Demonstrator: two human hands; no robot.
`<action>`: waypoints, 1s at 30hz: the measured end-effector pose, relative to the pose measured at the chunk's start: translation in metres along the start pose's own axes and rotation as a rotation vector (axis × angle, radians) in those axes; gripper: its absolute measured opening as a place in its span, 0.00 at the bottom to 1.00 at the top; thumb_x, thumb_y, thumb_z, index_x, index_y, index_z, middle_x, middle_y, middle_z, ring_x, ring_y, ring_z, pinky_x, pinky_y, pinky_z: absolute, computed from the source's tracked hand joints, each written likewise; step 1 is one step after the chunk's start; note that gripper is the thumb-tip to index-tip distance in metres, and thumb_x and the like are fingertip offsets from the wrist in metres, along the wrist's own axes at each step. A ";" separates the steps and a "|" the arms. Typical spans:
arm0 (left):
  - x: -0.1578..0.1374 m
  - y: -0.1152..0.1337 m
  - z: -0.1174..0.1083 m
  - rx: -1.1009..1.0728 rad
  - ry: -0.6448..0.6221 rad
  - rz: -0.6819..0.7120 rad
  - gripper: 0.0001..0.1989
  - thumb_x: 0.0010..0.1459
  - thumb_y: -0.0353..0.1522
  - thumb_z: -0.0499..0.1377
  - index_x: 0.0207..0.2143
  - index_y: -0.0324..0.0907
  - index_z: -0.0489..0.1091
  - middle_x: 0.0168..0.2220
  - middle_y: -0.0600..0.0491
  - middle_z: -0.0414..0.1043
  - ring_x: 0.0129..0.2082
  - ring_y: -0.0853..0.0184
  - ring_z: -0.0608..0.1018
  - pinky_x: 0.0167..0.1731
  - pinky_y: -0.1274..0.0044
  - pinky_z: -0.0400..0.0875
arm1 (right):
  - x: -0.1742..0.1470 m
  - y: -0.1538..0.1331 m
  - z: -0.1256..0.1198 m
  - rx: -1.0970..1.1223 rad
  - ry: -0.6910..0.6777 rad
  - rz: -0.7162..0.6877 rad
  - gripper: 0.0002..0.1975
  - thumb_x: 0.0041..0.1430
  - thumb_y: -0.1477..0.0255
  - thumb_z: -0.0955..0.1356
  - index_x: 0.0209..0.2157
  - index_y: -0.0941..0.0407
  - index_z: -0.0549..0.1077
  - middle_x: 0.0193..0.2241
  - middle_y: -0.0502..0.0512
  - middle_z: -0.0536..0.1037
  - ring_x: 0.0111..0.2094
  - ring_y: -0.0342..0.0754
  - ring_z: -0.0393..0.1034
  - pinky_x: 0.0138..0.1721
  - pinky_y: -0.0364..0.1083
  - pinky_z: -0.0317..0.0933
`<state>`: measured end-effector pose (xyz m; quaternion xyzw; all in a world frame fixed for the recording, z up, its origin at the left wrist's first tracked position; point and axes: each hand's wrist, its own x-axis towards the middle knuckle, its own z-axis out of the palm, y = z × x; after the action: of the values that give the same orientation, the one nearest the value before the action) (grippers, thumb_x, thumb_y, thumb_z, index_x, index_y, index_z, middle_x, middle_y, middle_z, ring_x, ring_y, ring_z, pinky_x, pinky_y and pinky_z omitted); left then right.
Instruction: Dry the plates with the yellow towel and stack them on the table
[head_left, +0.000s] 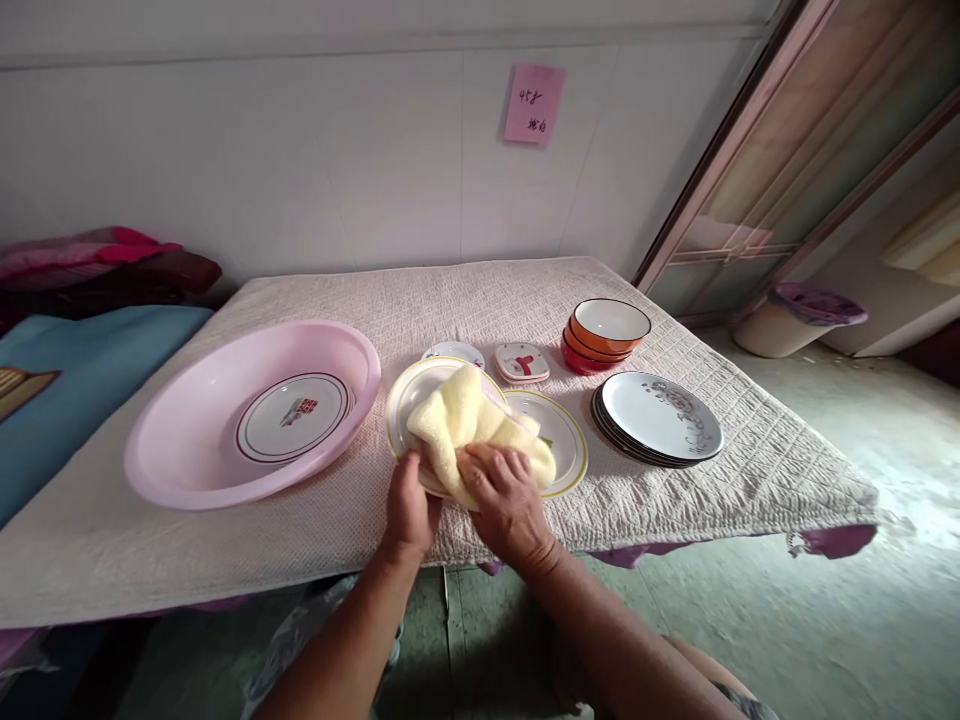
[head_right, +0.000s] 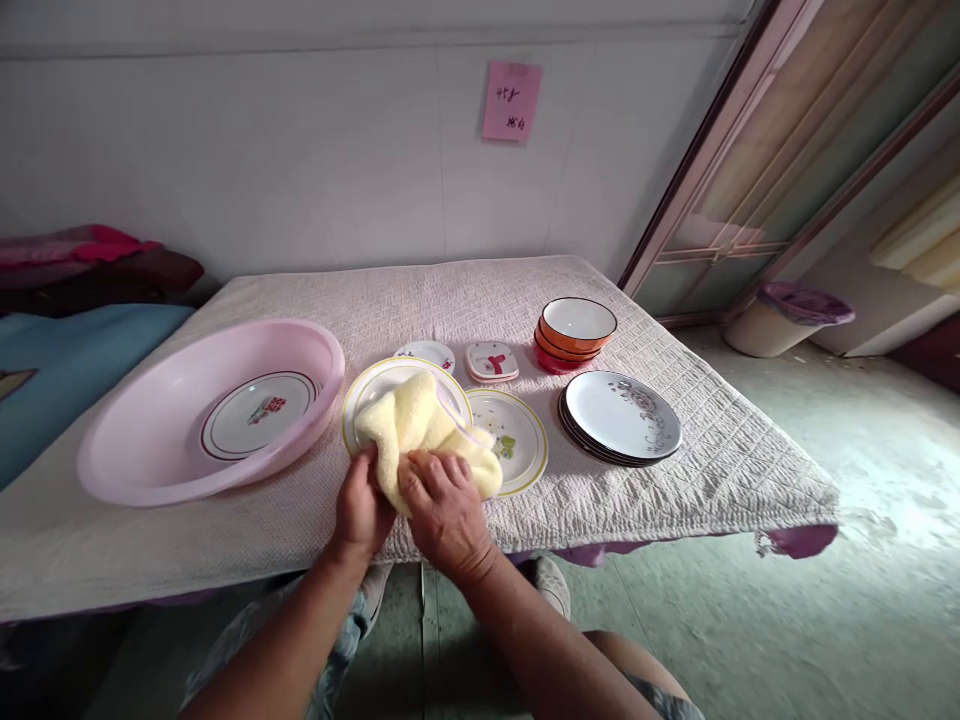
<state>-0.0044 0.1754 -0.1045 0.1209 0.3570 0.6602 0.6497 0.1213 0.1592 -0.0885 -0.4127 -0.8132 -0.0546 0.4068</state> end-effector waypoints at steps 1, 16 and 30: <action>0.002 0.005 -0.002 0.013 0.006 0.029 0.21 0.53 0.40 0.62 0.47 0.40 0.74 0.43 0.48 0.78 0.50 0.58 0.76 0.52 0.68 0.68 | 0.001 0.010 -0.003 -0.030 0.006 -0.009 0.16 0.60 0.78 0.62 0.49 0.57 0.71 0.45 0.62 0.73 0.47 0.55 0.64 0.46 0.54 0.60; -0.002 0.006 -0.001 -0.011 -0.034 0.024 0.20 0.54 0.40 0.61 0.47 0.39 0.74 0.45 0.47 0.78 0.53 0.56 0.74 0.54 0.68 0.66 | -0.003 0.005 -0.001 -0.008 0.028 -0.046 0.15 0.62 0.77 0.61 0.49 0.58 0.70 0.46 0.63 0.73 0.47 0.54 0.65 0.46 0.54 0.60; -0.007 -0.005 0.005 -0.004 0.011 -0.007 0.23 0.55 0.44 0.59 0.44 0.35 0.75 0.43 0.45 0.78 0.53 0.56 0.74 0.55 0.68 0.65 | -0.007 -0.014 0.009 0.080 -0.013 0.031 0.15 0.62 0.75 0.61 0.50 0.58 0.70 0.44 0.62 0.74 0.43 0.54 0.65 0.43 0.54 0.61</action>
<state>0.0038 0.1698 -0.1018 0.1146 0.3600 0.6591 0.6503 0.1084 0.1497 -0.0963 -0.4089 -0.8109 -0.0133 0.4185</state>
